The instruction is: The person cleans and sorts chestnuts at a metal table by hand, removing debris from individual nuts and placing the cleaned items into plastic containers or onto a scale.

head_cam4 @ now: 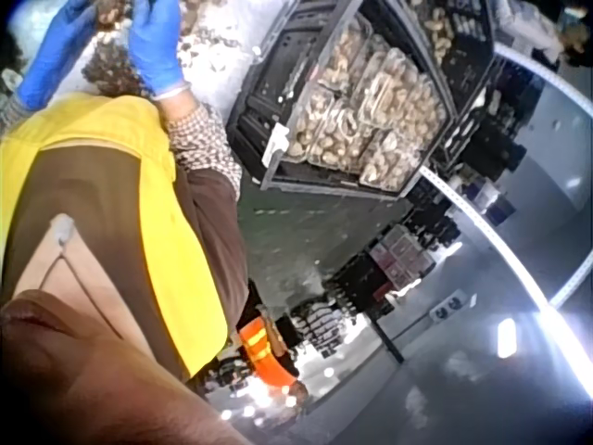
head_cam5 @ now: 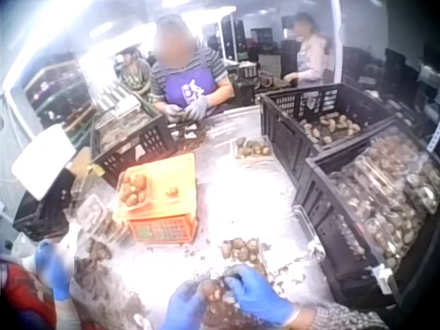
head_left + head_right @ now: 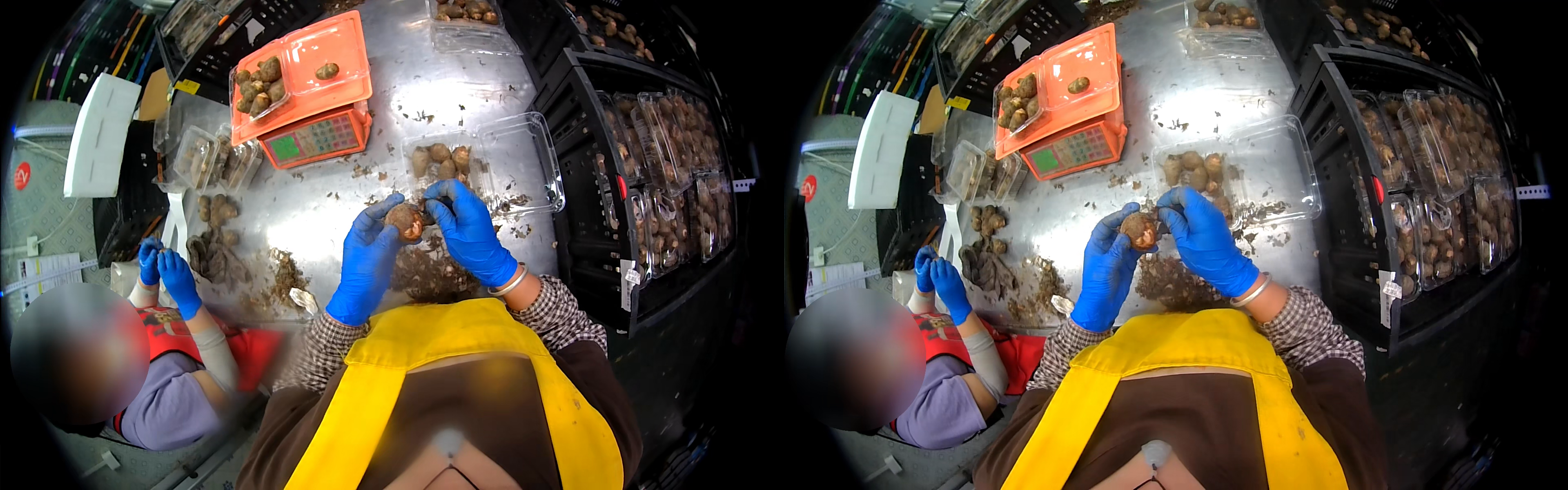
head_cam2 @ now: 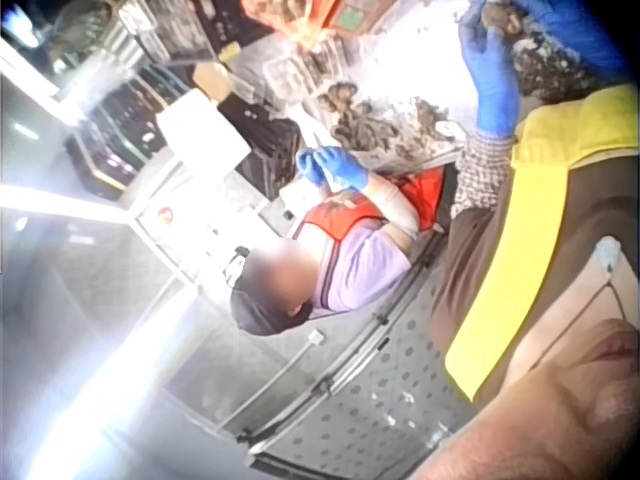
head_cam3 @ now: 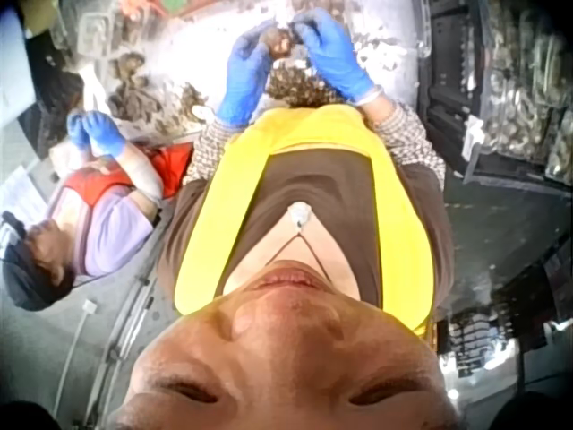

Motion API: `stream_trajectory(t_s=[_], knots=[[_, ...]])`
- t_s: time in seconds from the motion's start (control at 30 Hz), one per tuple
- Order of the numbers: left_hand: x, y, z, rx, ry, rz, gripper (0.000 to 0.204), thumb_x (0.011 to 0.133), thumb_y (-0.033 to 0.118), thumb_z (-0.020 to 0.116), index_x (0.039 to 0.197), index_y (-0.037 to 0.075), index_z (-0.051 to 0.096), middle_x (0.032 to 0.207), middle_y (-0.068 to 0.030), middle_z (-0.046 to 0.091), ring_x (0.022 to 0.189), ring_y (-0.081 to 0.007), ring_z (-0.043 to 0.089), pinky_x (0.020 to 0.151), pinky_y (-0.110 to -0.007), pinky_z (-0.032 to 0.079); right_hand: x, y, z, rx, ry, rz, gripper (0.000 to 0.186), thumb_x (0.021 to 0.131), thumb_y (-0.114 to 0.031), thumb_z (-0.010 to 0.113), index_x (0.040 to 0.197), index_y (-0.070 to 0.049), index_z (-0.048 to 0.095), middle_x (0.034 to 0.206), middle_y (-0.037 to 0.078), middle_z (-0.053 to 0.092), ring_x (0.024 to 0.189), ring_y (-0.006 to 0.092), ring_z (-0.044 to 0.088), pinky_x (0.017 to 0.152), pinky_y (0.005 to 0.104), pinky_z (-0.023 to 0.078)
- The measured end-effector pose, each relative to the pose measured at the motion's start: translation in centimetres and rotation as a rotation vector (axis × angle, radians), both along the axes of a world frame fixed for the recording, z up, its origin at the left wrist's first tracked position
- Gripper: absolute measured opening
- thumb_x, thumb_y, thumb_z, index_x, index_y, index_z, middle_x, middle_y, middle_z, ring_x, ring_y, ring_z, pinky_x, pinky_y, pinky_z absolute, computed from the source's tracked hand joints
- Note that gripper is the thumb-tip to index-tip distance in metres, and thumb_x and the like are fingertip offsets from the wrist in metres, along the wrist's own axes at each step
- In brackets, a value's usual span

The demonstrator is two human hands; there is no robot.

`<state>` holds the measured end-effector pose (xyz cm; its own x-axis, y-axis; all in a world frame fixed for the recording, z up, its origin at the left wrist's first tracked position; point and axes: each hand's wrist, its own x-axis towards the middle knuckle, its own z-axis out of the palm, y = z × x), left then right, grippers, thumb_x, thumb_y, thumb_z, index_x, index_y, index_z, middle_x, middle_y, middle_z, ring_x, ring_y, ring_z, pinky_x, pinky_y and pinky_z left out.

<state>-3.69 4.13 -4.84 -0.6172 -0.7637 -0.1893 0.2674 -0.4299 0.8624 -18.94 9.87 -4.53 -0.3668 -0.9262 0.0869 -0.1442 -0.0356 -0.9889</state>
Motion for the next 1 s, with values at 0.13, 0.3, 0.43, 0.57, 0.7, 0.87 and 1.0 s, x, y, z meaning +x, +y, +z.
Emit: stream_trajectory(t_s=[0.13, 0.3, 0.43, 0.57, 0.7, 0.87, 1.0], knots=[[-0.3, -0.3, 0.4, 0.054, 0.038, -0.001, 0.041, 0.085, 0.021, 0.055, 0.118, -0.001, 0.045, 0.113, -0.0129, 0.052, 0.095, -0.019, 0.056, 0.076, -0.031, 0.051, -0.6, 0.2, 0.9, -0.186, 0.112, 0.062, 0.014, 0.074, -0.001, 0.061, 0.089, -0.002, 0.06, 0.083, 0.008, 0.056, 0.075, 0.0187, 0.055, 0.068, 0.0261, 0.045], [-0.3, 0.0, 0.8, -0.014, -0.065, -0.072, 0.04, 0.091, 0.029, 0.045, 0.118, 0.0, 0.046, 0.104, -0.0099, 0.055, 0.085, -0.0138, 0.056, 0.068, -0.026, 0.049, -0.5, 0.8, 1.2, -0.23, 0.312, 0.096, 0.016, 0.07, -0.002, 0.065, 0.085, -0.004, 0.063, 0.085, 0.008, 0.057, 0.077, 0.0201, 0.057, 0.067, 0.0292, 0.047], [-0.2, 0.2, 1.4, -0.11, -0.195, -0.094, 0.039, 0.094, 0.032, 0.036, 0.115, 0.002, 0.048, 0.093, -0.0068, 0.055, 0.077, -0.0102, 0.053, 0.063, -0.023, 0.046, -0.1, 0.7, 1.4, -0.232, 0.566, 0.129, 0.015, 0.07, -0.005, 0.063, 0.084, -0.004, 0.059, 0.083, 0.009, 0.055, 0.076, 0.026, 0.056, 0.065, 0.0333, 0.046], [-0.9, 0.8, 1.6, -0.162, -0.355, -0.03, 0.036, 0.094, 0.032, 0.032, 0.104, 0.004, 0.053, 0.082, -0.0042, 0.054, 0.066, -0.0073, 0.05, 0.056, -0.021, 0.043, 1.1, 0.7, 0.7, -0.21, 0.696, 0.12, 0.013, 0.072, -0.005, 0.06, 0.082, -0.004, 0.052, 0.081, 0.011, 0.053, 0.072, 0.0301, 0.053, 0.062, 0.0354, 0.045], [-0.7, 0.5, 1.3, -0.141, -0.426, -0.052, 0.036, 0.094, 0.034, 0.033, 0.097, 0.006, 0.055, 0.077, -0.0021, 0.053, 0.058, -0.0055, 0.045, 0.049, -0.019, 0.038, 0.2, -0.2, -0.6, -0.046, 0.507, -0.001, 0.01, 0.075, -0.003, 0.057, 0.083, -0.003, 0.05, 0.081, 0.012, 0.054, 0.071, 0.0292, 0.054, 0.063, 0.0346, 0.045], [-0.6, 0.9, -0.4, -0.222, -0.469, 0.013, 0.042, 0.093, 0.041, 0.032, 0.096, 0.006, 0.055, 0.065, 0.0012, 0.048, 0.054, -0.0049, 0.041, 0.048, -0.018, 0.034, 0.2, 0.6, 0.1, -0.087, 0.27, 0.14, 0.012, 0.077, -0.003, 0.058, 0.089, -0.003, 0.057, 0.084, 0.012, 0.056, 0.075, 0.0254, 0.057, 0.067, 0.0307, 0.046], [-0.5, 0.5, 0.2, -0.04, -0.426, -0.011, 0.048, 0.093, 0.045, 0.028, 0.096, 0.004, 0.052, 0.068, -0.0018, 0.053, 0.054, -0.0075, 0.046, 0.047, -0.02, 0.037, 0.3, 1.1, 1.1, -0.158, 0.228, 0.154, 0.018, 0.073, -0.003, 0.064, 0.09, -0.005, 0.061, 0.083, 0.01, 0.057, 0.075, 0.0229, 0.057, 0.066, 0.0295, 0.047]])
